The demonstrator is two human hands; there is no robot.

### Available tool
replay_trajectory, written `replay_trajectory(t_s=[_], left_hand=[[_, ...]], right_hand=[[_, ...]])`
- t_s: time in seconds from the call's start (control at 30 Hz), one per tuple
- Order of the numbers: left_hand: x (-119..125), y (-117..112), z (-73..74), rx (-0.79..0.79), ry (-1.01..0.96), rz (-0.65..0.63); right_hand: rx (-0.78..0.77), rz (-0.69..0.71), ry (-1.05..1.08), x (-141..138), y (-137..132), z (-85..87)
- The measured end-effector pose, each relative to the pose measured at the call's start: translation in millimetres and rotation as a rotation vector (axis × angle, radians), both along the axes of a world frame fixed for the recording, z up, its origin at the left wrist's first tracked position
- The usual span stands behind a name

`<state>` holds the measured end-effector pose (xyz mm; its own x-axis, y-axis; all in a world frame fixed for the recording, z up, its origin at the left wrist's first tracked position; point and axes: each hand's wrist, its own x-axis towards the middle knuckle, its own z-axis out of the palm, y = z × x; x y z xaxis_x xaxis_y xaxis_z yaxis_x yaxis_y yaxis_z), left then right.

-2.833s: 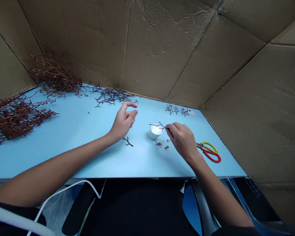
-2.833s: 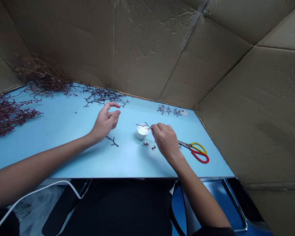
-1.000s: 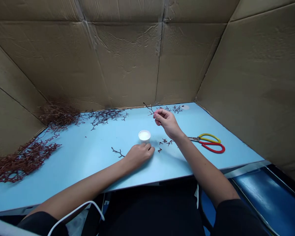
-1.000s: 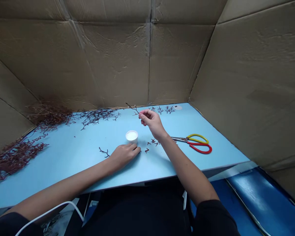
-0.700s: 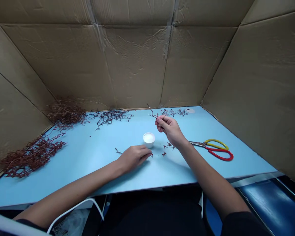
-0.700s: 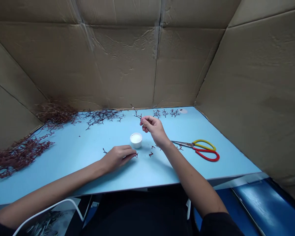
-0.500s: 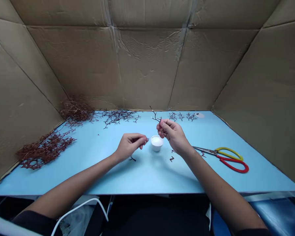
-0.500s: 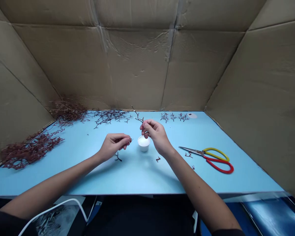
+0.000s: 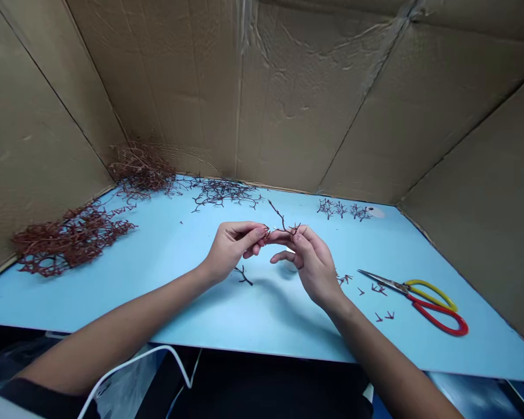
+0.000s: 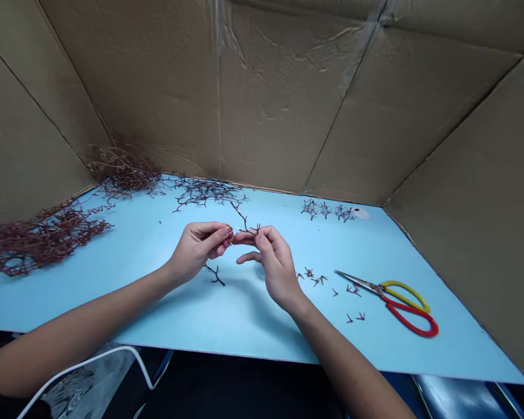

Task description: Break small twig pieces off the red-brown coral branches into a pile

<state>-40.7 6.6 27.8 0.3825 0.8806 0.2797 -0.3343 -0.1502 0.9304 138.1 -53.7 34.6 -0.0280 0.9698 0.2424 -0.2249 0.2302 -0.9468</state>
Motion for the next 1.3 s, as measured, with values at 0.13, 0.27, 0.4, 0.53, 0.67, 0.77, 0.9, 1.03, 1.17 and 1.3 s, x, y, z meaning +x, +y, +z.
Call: replay_trajectory(t_s=[0.13, 0.27, 0.4, 0.53, 0.67, 0.77, 0.9, 1.03, 1.17, 1.3], left_hand=[[-0.8, 2.2, -1.7, -0.016, 0.014, -0.098], [-0.1, 1.6, -2.2, -0.043, 0.010, -0.127], [0.1, 1.0, -2.4, -0.054, 0.006, -0.147], [-0.1, 1.0, -3.0, -0.060, 0.006, -0.153], [0.1, 0.8, -3.9, -0.066, 0.007, -0.161], [0.4, 0.8, -5.1, -0.070, 0.011, -0.164], [0.4, 1.3, -6.2, -0.070, 0.018, -0.169], [0.3, 1.5, -6.4, -0.081, 0.016, -0.165], [0.8, 1.1, -6.5, -0.084, 0.025, -0.163], [0.0, 1.4, -6.8, -0.067, 0.047, -0.157]], right_hand=[[0.010, 0.031, 0.028, 5.5, -0.3, -1.9], [0.014, 0.048, 0.017, 9.9, -1.2, -1.2], [0.021, 0.062, -0.005, 12.9, -1.3, -0.5], [0.034, 0.081, 0.006, 14.8, -0.4, -1.3], [0.029, 0.077, -0.002, 15.3, 0.4, -2.3], [0.031, 0.092, 0.010, 15.4, 0.8, -3.0], [0.013, 0.097, 0.002, 15.7, 0.9, -2.9], [-0.005, 0.107, 0.020, 16.0, 0.4, -1.7], [-0.019, 0.114, 0.033, 16.5, 0.0, -1.1], [-0.020, 0.108, 0.018, 17.3, 0.9, -2.1]])
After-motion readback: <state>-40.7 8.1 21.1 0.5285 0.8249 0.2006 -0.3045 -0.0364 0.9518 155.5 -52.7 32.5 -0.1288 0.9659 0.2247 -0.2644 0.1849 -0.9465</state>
